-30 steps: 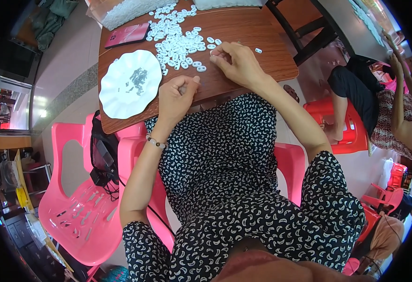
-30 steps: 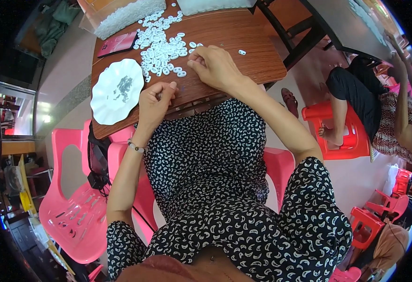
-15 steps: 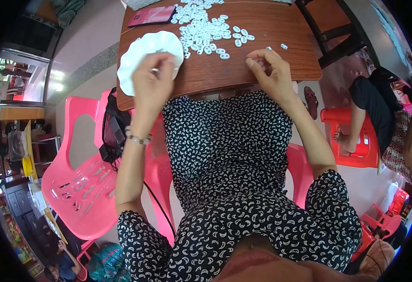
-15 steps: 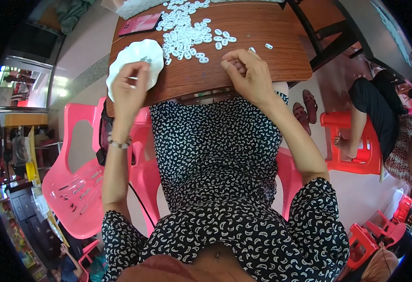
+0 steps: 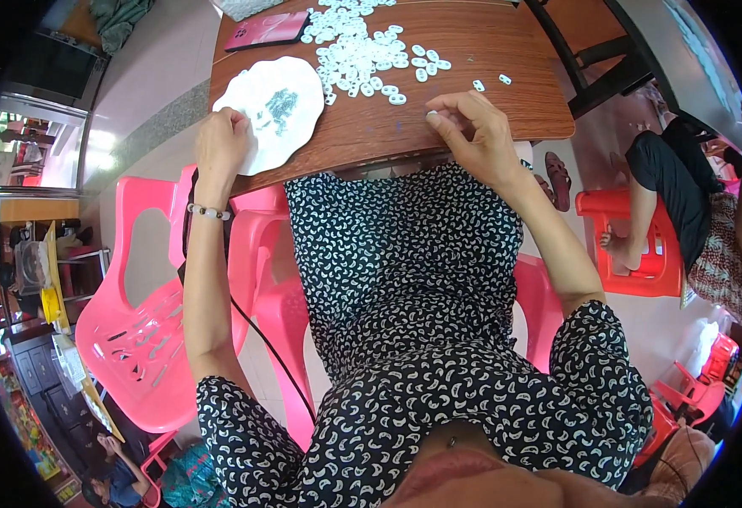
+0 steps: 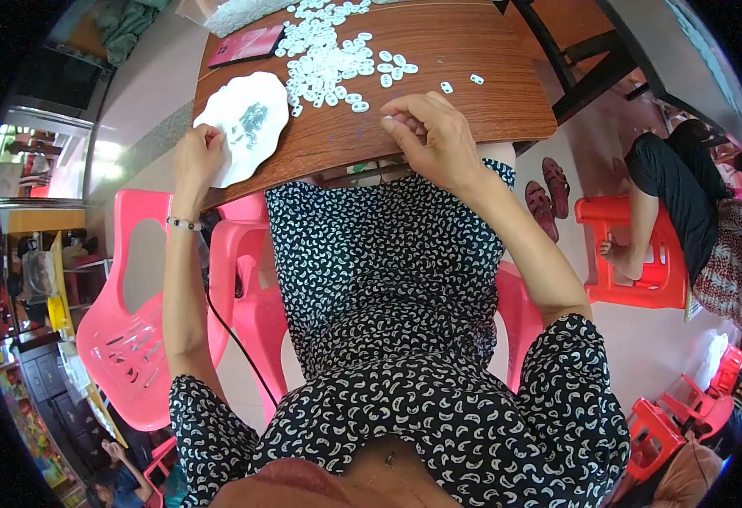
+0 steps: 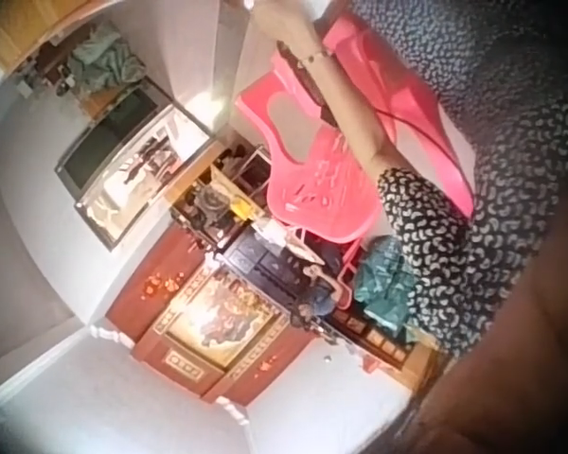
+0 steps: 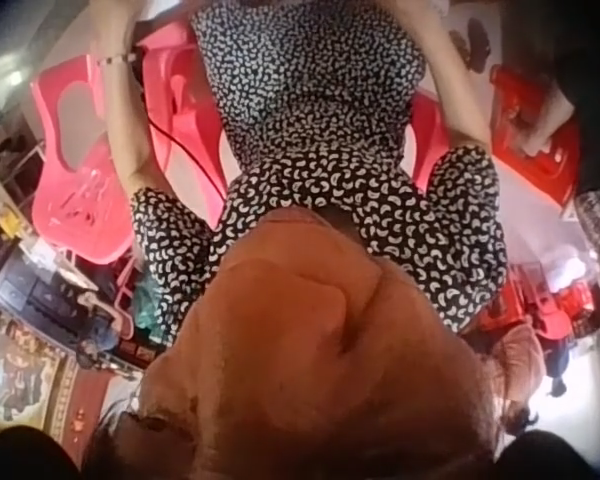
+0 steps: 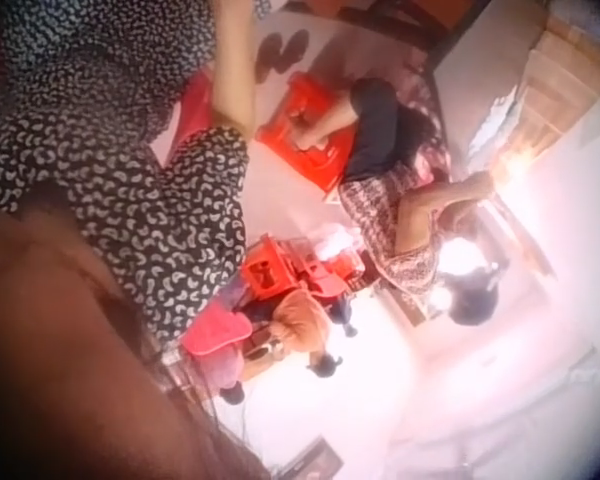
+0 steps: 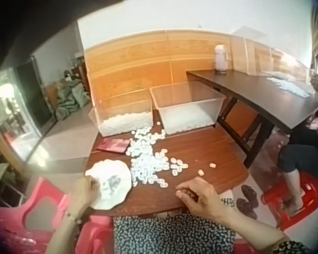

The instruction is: Manually assembling small white circular plastic parts by inserting blue components into them.

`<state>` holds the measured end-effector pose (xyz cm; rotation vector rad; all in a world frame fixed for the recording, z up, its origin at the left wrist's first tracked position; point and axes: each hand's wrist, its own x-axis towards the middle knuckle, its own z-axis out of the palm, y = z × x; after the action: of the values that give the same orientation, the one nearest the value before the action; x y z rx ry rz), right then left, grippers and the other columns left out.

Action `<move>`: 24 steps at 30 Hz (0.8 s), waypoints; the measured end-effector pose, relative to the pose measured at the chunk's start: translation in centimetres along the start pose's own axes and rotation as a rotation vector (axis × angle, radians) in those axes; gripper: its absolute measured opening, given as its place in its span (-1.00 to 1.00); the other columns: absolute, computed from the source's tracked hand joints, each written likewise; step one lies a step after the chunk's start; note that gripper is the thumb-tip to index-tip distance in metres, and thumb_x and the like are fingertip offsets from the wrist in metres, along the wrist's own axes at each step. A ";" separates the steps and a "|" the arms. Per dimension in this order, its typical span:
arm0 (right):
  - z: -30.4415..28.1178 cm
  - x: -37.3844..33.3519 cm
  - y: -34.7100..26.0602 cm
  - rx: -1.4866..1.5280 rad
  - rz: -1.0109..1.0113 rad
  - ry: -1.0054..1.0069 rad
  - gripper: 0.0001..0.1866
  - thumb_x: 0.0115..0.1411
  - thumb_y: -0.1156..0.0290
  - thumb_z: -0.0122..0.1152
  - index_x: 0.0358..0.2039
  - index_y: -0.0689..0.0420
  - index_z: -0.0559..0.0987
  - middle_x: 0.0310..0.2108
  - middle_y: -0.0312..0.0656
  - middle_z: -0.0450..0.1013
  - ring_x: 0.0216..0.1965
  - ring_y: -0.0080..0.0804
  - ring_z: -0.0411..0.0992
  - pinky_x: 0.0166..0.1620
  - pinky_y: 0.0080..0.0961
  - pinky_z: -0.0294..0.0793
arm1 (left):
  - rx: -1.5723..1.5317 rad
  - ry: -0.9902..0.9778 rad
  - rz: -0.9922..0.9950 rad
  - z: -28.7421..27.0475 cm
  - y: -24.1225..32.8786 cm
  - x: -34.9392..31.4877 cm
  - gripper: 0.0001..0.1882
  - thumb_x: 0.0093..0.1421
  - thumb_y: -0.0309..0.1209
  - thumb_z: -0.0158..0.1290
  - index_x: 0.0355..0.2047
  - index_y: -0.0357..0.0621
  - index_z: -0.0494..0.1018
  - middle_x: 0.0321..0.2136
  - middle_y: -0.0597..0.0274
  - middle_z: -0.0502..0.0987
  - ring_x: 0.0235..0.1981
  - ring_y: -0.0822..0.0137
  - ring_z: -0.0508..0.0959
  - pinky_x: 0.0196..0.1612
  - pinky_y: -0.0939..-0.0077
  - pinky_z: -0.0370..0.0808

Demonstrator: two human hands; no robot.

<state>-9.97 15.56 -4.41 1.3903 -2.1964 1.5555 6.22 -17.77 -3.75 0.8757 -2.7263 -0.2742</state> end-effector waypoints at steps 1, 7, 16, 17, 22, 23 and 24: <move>0.0 0.0 0.0 -0.006 -0.012 -0.011 -0.86 0.09 0.48 0.26 -0.31 0.19 0.57 -0.53 -0.29 0.45 -0.52 -0.52 0.32 -0.46 -0.61 0.35 | 0.048 -0.002 0.015 0.1 0.0 0.1 -0.83 0.09 -0.37 0.09 -0.41 -0.22 0.52 -0.44 -0.08 0.56 -0.33 -0.04 0.56 -0.24 0.17 0.45; 0.2 -0.3 -0.7 0.032 -0.028 -0.042 -0.87 0.10 0.48 0.24 -0.31 0.17 0.57 -0.53 -0.29 0.45 -0.53 -0.50 0.31 -0.47 -0.59 0.35 | -0.260 0.031 0.083 -0.8 3.1 -1.7 -0.82 0.17 -0.39 0.04 -0.33 -0.27 0.46 -0.45 -0.06 0.55 -0.37 0.11 0.57 -0.27 0.32 0.46; 0.7 -0.7 -4.3 0.260 0.025 -0.151 -0.86 0.08 0.48 0.26 -0.30 0.10 0.60 -0.50 -0.29 0.48 -0.46 -0.49 0.37 -0.43 -0.57 0.37 | -1.338 -0.580 -0.137 -0.8 14.9 -8.3 -0.82 0.22 -0.43 0.08 -0.21 -0.26 0.43 -0.47 0.30 0.58 -0.47 0.61 0.48 -0.44 0.77 0.35; 0.8 -0.7 -4.4 0.255 0.025 -0.148 -0.86 0.08 0.48 0.26 -0.30 0.10 0.60 -0.50 -0.29 0.48 -0.46 -0.49 0.37 -0.43 -0.57 0.37 | -1.375 -0.584 -0.128 -0.6 15.2 -8.4 -0.80 0.22 -0.42 0.08 -0.19 -0.26 0.41 -0.48 0.30 0.57 -0.47 0.61 0.48 -0.44 0.77 0.34; 0.5 -0.9 -3.7 0.323 0.094 -0.221 -0.85 0.14 0.47 0.24 -0.25 0.12 0.60 -0.46 -0.31 0.44 -0.49 -0.66 0.37 -0.44 -0.69 0.33 | -1.410 -0.619 -0.109 -0.4 15.4 -8.2 -0.74 0.23 -0.43 0.07 -0.11 -0.25 0.35 -0.48 0.32 0.55 -0.48 0.62 0.44 -0.43 0.78 0.32; 0.5 -1.0 -3.6 0.340 0.108 -0.217 -0.86 0.15 0.46 0.22 -0.26 0.14 0.59 -0.46 -0.32 0.46 -0.48 -0.67 0.37 -0.43 -0.69 0.33 | -1.405 -0.628 -0.113 -0.5 15.4 -8.2 -0.75 0.23 -0.43 0.06 -0.11 -0.25 0.35 -0.48 0.33 0.54 -0.49 0.62 0.44 -0.43 0.78 0.31; 0.5 -1.1 -3.8 0.393 0.142 -0.228 -0.87 0.15 0.46 0.22 -0.26 0.15 0.59 -0.46 -0.33 0.47 -0.47 -0.67 0.38 -0.43 -0.70 0.33 | -1.390 -0.633 -0.114 -0.8 15.6 -8.3 -0.76 0.24 -0.43 0.05 -0.12 -0.25 0.35 -0.48 0.34 0.53 -0.50 0.62 0.42 -0.43 0.78 0.31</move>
<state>-6.41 15.56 -2.64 1.6162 -2.2412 2.0625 4.48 -0.48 -0.61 0.4857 -1.9973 -2.3465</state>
